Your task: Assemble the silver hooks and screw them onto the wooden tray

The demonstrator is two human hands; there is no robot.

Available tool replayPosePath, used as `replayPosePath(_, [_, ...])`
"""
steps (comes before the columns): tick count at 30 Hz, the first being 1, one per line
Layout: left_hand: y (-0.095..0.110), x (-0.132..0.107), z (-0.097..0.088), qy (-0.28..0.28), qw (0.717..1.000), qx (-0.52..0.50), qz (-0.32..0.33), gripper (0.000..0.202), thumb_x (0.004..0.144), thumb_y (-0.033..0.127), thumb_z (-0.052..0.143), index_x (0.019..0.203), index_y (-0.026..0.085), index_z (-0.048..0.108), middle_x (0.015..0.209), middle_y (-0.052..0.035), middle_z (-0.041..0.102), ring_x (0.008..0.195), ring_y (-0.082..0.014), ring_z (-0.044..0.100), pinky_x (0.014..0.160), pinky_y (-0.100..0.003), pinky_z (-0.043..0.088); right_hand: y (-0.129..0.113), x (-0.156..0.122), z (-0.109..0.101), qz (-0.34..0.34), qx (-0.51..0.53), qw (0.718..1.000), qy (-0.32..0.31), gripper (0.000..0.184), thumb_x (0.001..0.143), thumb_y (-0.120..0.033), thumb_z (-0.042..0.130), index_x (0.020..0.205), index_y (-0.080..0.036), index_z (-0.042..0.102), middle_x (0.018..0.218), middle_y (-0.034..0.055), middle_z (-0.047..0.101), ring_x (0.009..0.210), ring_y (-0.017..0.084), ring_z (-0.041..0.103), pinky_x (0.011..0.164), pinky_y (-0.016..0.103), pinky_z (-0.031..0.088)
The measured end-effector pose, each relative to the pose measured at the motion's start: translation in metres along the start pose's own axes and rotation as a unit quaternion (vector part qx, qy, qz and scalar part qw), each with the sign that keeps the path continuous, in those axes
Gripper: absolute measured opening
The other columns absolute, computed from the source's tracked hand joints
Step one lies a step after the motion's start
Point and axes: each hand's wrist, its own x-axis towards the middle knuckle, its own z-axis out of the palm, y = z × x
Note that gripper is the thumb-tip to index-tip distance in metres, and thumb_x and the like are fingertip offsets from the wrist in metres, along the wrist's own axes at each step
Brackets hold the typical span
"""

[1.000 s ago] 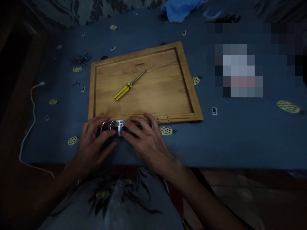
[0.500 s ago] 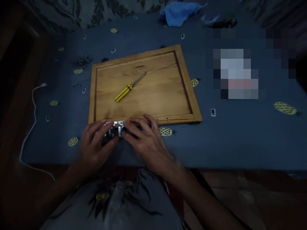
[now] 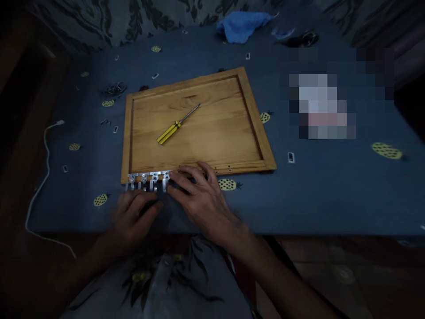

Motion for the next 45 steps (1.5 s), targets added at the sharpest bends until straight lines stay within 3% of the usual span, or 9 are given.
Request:
replayPosePath(8, [-0.003,-0.006,-0.006,0.008,0.996,-0.070,-0.058,0.016,0.096,0.004,0.059,0.105,0.016,0.062,0.085,-0.0044,0.067,0.076,-0.0168,0.059,0.070,-0.028,0.050,0.000,0.000,0.001,0.001,-0.006,1.000,0.004,0.019,0.096,-0.015,0.064,0.109,-0.026,0.073,0.129,0.0012,0.075,0.123,0.026,0.062,0.111,0.054,0.041])
replayPosePath(16, [0.001,-0.015,-0.002,-0.036,0.999,0.030,-0.027,0.025,0.100,0.007,0.053,0.123,0.011,0.061,0.091,-0.0081,0.070,0.078,-0.0194,0.061,0.067,-0.031,0.050,-0.001,0.000,0.001,0.002,-0.011,1.000,0.014,0.020,0.100,-0.015,0.058,0.109,-0.027,0.071,0.128,0.0004,0.075,0.123,0.024,0.062,0.112,0.053,0.043])
replayPosePath(25, [-0.001,-0.013,-0.004,-0.057,0.996,-0.049,-0.053,0.011,0.100,0.007,0.054,0.103,0.014,0.062,0.081,-0.0034,0.063,0.072,-0.0170,0.057,0.064,-0.029,0.048,0.001,0.000,0.002,-0.008,0.004,1.000,0.019,0.017,0.097,-0.015,0.064,0.108,-0.024,0.073,0.126,0.0020,0.076,0.124,0.024,0.060,0.112,0.051,0.039])
replayPosePath(31, [-0.006,-0.007,-0.012,-0.058,0.993,-0.105,-0.014,0.025,0.105,0.009,0.039,0.099,0.015,0.063,0.085,-0.0060,0.068,0.073,-0.0157,0.060,0.066,-0.027,0.050,0.001,0.000,0.003,-0.002,0.002,1.000,0.012,0.016,0.098,-0.017,0.064,0.109,-0.025,0.072,0.129,0.0004,0.075,0.124,0.024,0.061,0.113,0.050,0.038])
replayPosePath(35, [-0.011,0.002,-0.023,-0.035,0.983,-0.174,-0.044,0.022,0.103,0.006,0.046,0.103,0.015,0.065,0.089,-0.0046,0.070,0.077,-0.0127,0.064,0.071,-0.023,0.053,0.001,0.000,0.003,-0.003,0.001,1.000,0.018,0.016,0.098,-0.016,0.063,0.109,-0.023,0.072,0.127,0.0012,0.076,0.123,0.024,0.061,0.112,0.051,0.039])
replayPosePath(41, [-0.033,0.037,-0.028,0.002,0.962,-0.226,-0.154,0.008,0.097,0.014,0.065,0.098,0.020,0.070,0.089,0.0003,0.075,0.082,-0.0128,0.071,0.077,-0.022,0.055,0.000,0.000,0.001,0.001,-0.003,1.000,0.012,0.017,0.100,-0.019,0.061,0.111,-0.025,0.072,0.128,0.0003,0.076,0.123,0.024,0.061,0.113,0.051,0.037])
replayPosePath(45, [-0.048,0.061,-0.014,-0.050,0.942,-0.287,-0.164,0.006,0.096,0.018,0.067,0.094,0.020,0.072,0.087,-0.0001,0.076,0.080,-0.0136,0.071,0.073,-0.022,0.053,0.000,0.001,0.001,-0.002,-0.007,1.000,0.010,0.018,0.103,-0.021,0.056,0.113,-0.025,0.071,0.127,0.0002,0.076,0.123,0.024,0.060,0.113,0.051,0.037])
